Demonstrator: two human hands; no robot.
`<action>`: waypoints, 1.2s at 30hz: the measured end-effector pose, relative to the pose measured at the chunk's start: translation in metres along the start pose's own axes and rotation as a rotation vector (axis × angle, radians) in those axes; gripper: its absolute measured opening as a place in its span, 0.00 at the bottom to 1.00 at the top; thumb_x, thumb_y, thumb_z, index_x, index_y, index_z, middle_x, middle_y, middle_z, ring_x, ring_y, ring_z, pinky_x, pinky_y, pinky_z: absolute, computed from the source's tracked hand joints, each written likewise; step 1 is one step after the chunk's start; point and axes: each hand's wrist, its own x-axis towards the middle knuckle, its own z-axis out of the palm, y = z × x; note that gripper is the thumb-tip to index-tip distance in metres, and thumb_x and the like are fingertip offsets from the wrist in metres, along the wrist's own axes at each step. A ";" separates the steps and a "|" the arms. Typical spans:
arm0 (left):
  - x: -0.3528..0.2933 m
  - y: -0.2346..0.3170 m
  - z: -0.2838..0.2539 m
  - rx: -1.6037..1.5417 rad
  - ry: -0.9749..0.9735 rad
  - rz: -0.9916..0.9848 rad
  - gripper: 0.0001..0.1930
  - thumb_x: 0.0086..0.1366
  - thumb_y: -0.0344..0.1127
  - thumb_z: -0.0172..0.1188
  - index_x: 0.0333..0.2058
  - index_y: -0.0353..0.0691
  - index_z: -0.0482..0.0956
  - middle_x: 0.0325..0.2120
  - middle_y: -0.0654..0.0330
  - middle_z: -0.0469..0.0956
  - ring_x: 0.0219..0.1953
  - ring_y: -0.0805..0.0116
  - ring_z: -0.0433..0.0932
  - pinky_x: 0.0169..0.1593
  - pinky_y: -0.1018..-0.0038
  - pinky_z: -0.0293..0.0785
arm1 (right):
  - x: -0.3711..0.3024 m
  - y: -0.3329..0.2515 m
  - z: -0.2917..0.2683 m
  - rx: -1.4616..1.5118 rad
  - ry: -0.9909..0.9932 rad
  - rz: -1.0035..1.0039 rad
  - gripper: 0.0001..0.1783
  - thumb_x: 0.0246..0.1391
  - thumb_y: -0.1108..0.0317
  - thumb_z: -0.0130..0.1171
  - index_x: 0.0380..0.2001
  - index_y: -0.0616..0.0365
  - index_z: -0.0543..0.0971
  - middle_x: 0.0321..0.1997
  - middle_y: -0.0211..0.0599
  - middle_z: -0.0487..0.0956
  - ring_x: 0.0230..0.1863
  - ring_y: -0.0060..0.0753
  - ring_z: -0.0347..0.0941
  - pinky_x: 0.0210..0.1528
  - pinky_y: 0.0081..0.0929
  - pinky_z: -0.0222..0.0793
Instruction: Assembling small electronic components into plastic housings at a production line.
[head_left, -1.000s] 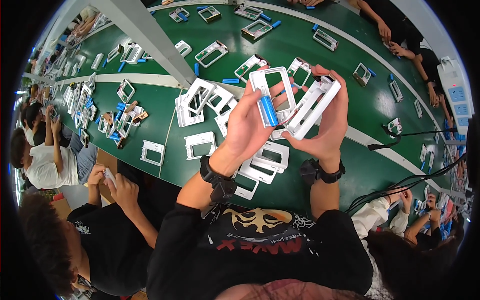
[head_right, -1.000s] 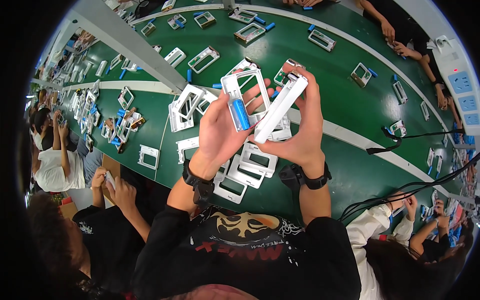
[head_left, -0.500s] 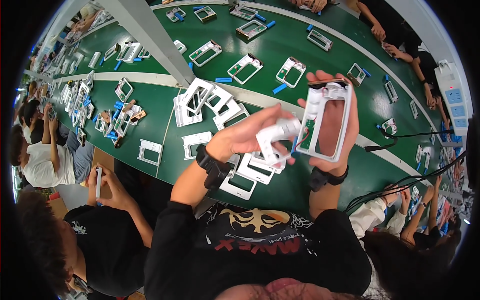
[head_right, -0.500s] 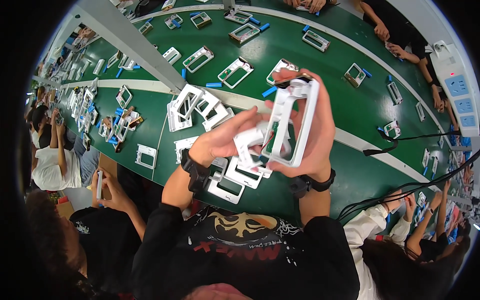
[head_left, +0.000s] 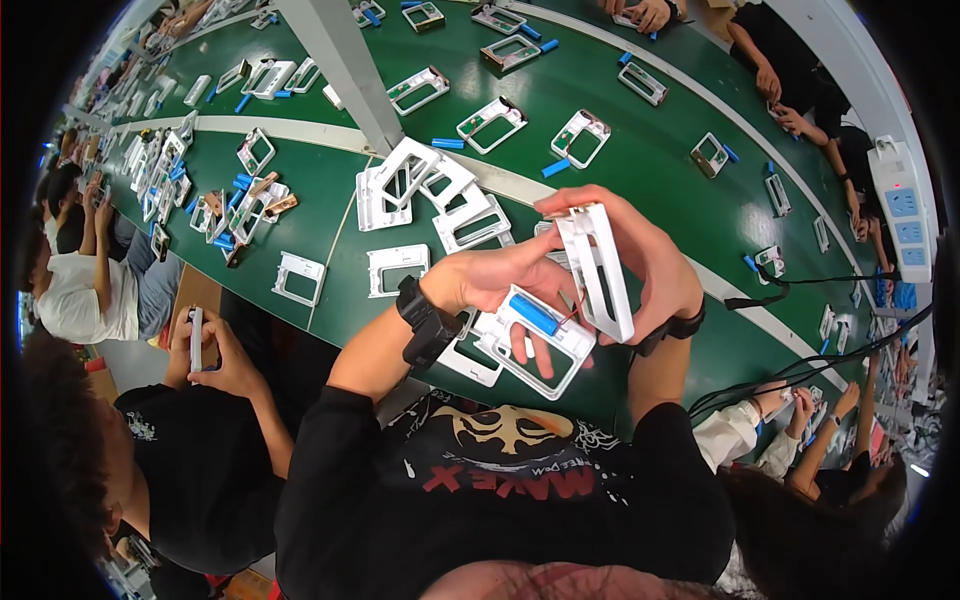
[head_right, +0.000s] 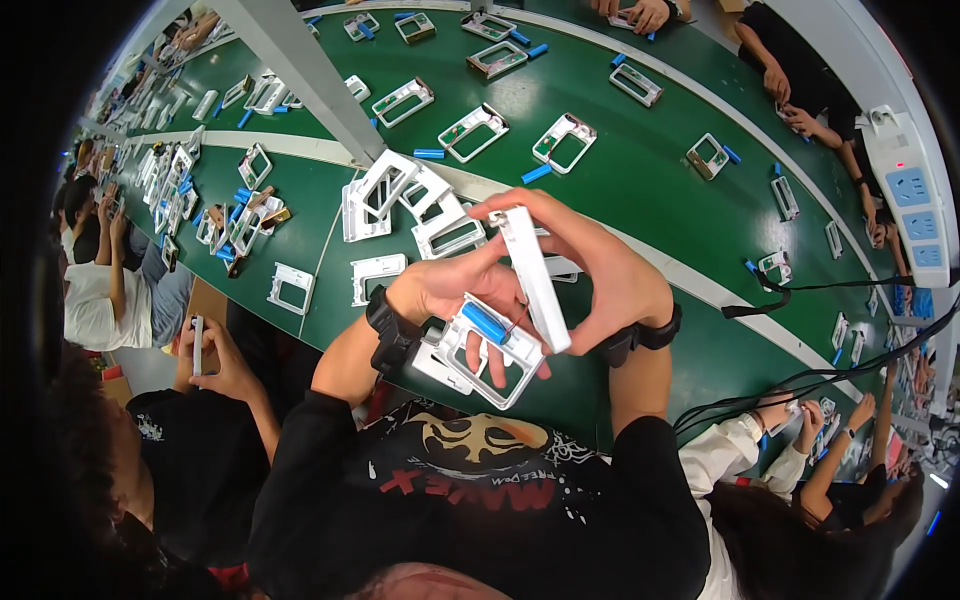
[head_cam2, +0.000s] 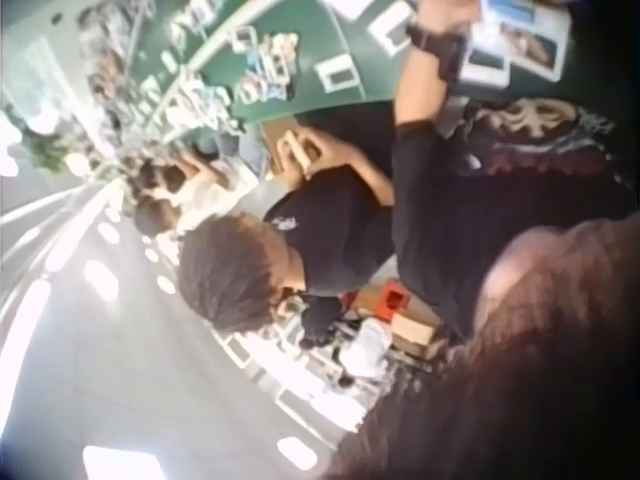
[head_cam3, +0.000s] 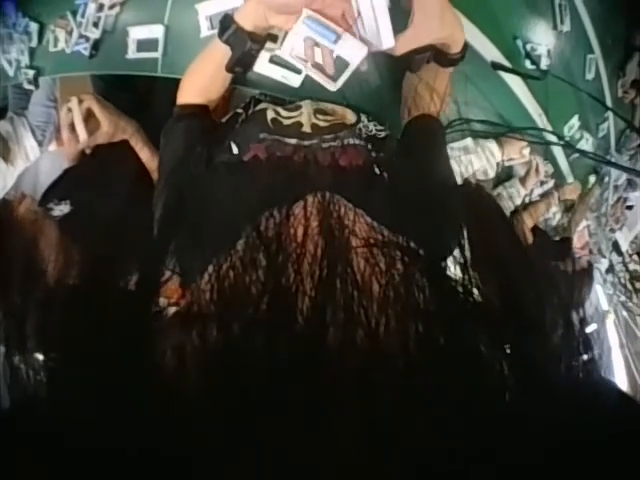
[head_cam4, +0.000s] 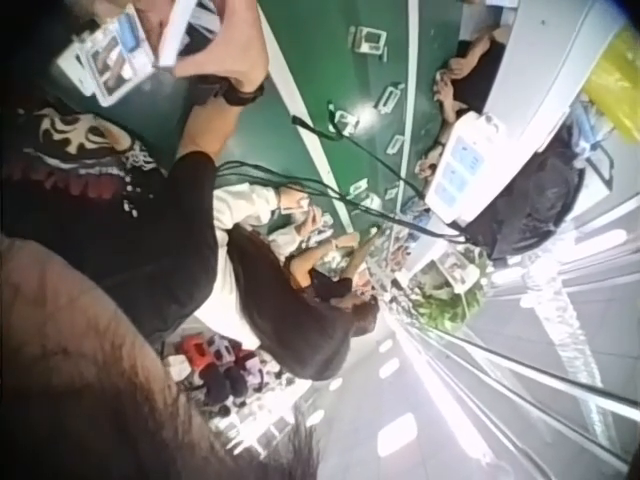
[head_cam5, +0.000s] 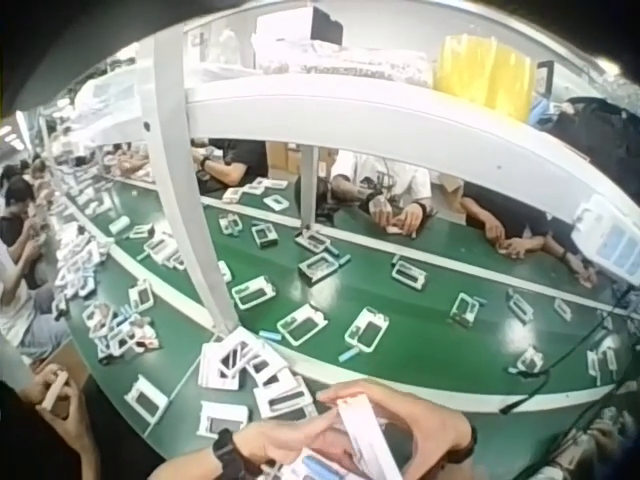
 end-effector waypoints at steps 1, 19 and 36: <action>-0.001 0.001 0.003 0.003 0.061 -0.014 0.54 0.56 0.82 0.21 0.66 0.41 0.54 0.56 0.33 0.67 0.43 0.30 0.78 0.32 0.61 0.85 | -0.002 0.000 0.000 0.000 0.000 -0.003 0.61 0.18 0.69 0.73 0.65 0.59 0.59 0.66 0.42 0.63 0.64 0.36 0.63 0.65 0.44 0.62; 0.016 -0.028 0.043 -0.110 0.549 0.067 0.52 0.60 0.79 0.23 0.60 0.35 0.64 0.45 0.42 0.77 0.41 0.42 0.81 0.34 0.63 0.86 | -0.023 -0.018 0.004 -0.014 0.058 0.223 0.61 0.22 0.67 0.77 0.65 0.57 0.58 0.66 0.40 0.61 0.66 0.36 0.60 0.62 0.42 0.66; 0.014 -0.035 0.071 0.099 0.695 0.413 0.18 0.60 0.25 0.63 0.45 0.37 0.65 0.42 0.49 0.78 0.42 0.63 0.82 0.42 0.75 0.83 | -0.048 -0.030 -0.006 -0.052 0.107 0.131 0.60 0.23 0.70 0.75 0.66 0.56 0.58 0.66 0.41 0.61 0.66 0.37 0.60 0.62 0.44 0.66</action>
